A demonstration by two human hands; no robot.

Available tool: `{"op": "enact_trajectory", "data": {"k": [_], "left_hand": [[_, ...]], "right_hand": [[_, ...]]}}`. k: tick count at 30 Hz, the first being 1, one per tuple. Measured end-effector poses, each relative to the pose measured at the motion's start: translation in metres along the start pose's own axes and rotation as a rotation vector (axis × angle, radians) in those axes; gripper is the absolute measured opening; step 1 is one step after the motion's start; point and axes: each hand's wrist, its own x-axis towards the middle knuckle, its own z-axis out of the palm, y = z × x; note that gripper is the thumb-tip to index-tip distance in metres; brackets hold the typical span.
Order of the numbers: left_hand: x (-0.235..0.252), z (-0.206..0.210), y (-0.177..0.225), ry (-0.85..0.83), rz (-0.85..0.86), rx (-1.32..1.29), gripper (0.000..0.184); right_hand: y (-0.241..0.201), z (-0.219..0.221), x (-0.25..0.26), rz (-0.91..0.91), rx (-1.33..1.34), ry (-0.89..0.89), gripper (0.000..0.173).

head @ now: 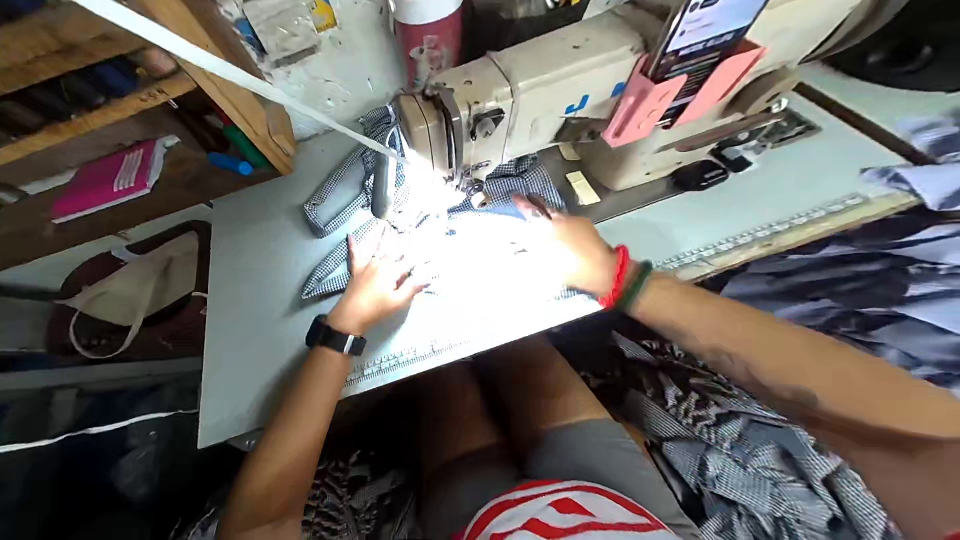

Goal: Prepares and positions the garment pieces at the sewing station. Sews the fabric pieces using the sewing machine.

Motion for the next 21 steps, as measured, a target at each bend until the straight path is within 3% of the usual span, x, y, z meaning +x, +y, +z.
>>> {"op": "enact_trajectory", "data": {"k": [1,3,8,11,14,17,21], "left_hand": [[-0.001,0.001,-0.003,0.017,0.024,0.003,0.048],[-0.003,0.001,-0.007,0.014,0.04,-0.016,0.045],[0.009,-0.016,-0.009,-0.086,-0.036,-0.105,0.045],[0.018,-0.025,-0.016,-0.161,-0.053,-0.117,0.056],[0.034,-0.031,-0.027,-0.234,-0.108,-0.106,0.074],[0.054,-0.034,-0.041,-0.257,-0.156,-0.133,0.088],[0.08,-0.034,-0.079,-0.238,-0.263,-0.229,0.063]], "right_hand": [[-0.005,0.003,-0.008,-0.021,0.003,0.025,0.071],[-0.006,0.016,-0.019,-0.088,-0.048,0.047,0.05],[0.011,0.008,0.002,-0.063,-0.002,-0.046,0.049],[0.023,0.002,0.029,-0.103,-0.023,-0.036,0.044],[0.03,-0.001,0.056,-0.14,-0.066,-0.084,0.052],[0.039,0.0,0.084,-0.166,-0.054,-0.12,0.042],[0.051,-0.003,0.113,-0.235,0.026,-0.099,0.041]]}}
